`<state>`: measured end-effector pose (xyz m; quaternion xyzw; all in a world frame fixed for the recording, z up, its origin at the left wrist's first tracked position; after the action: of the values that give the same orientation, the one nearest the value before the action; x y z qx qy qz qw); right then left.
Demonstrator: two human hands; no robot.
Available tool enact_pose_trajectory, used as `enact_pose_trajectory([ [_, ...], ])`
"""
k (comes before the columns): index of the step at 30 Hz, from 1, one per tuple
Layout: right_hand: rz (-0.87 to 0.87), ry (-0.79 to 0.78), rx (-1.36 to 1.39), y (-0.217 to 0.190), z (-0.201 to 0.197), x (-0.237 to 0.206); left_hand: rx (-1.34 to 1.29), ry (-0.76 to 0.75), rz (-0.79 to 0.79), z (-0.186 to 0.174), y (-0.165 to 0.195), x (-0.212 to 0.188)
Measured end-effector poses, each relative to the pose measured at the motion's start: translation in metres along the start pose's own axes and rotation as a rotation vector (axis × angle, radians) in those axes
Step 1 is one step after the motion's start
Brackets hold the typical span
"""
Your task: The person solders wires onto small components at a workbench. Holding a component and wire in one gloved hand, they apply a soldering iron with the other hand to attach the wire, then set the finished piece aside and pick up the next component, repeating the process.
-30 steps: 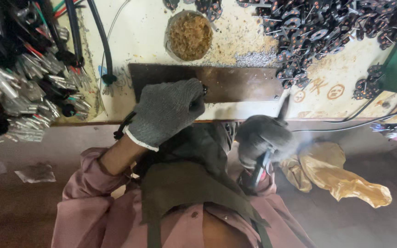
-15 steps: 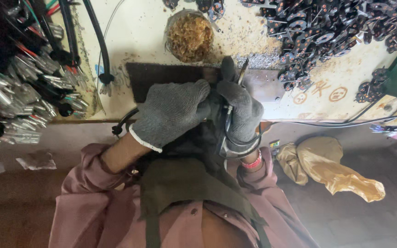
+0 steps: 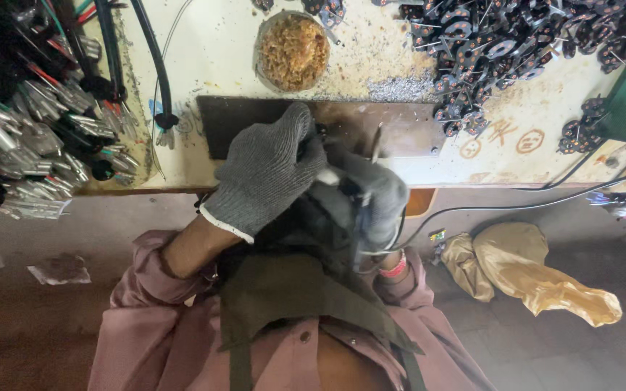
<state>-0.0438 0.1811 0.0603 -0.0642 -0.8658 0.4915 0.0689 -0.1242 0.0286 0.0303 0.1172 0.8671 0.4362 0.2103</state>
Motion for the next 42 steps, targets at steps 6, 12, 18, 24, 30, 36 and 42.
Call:
enact_pose_trajectory([
  [6,-0.166,-0.024,-0.135,0.007,0.025,-0.020,-0.015,0.036,0.039,0.006,0.003,-0.007],
  [12,0.400,-0.102,-0.148,0.036,0.018,-0.024,-0.033,0.166,0.066,0.001,0.007,-0.015],
  [18,-0.121,-0.037,-0.045,0.010,0.019,-0.013,-0.244,0.061,-0.003,-0.001,-0.005,-0.009],
  [24,0.029,-0.013,-0.029,0.032,0.021,-0.022,-0.137,0.161,0.048,-0.015,0.016,-0.014],
  [30,0.188,0.143,-0.082,0.050,0.012,-0.039,-0.227,-0.043,0.188,-0.027,0.023,-0.025],
  [36,0.383,0.184,0.093,0.074,0.014,-0.048,-0.190,-0.012,0.173,-0.025,0.007,-0.028],
  [42,0.375,0.185,0.362,0.047,0.016,-0.026,-0.224,0.080,0.237,-0.026,-0.002,-0.025],
])
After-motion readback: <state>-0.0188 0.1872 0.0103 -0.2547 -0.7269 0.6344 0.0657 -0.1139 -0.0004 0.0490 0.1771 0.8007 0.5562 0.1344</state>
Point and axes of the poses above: each hand's wrist, its own x-axis towards the middle knuckle, its own z-axis out of the palm, y = z × x, the point moved 7 cm from there along x, towards the middle knuckle, and after that the axes turned 3 degrees about y, right-handed, at the moved point
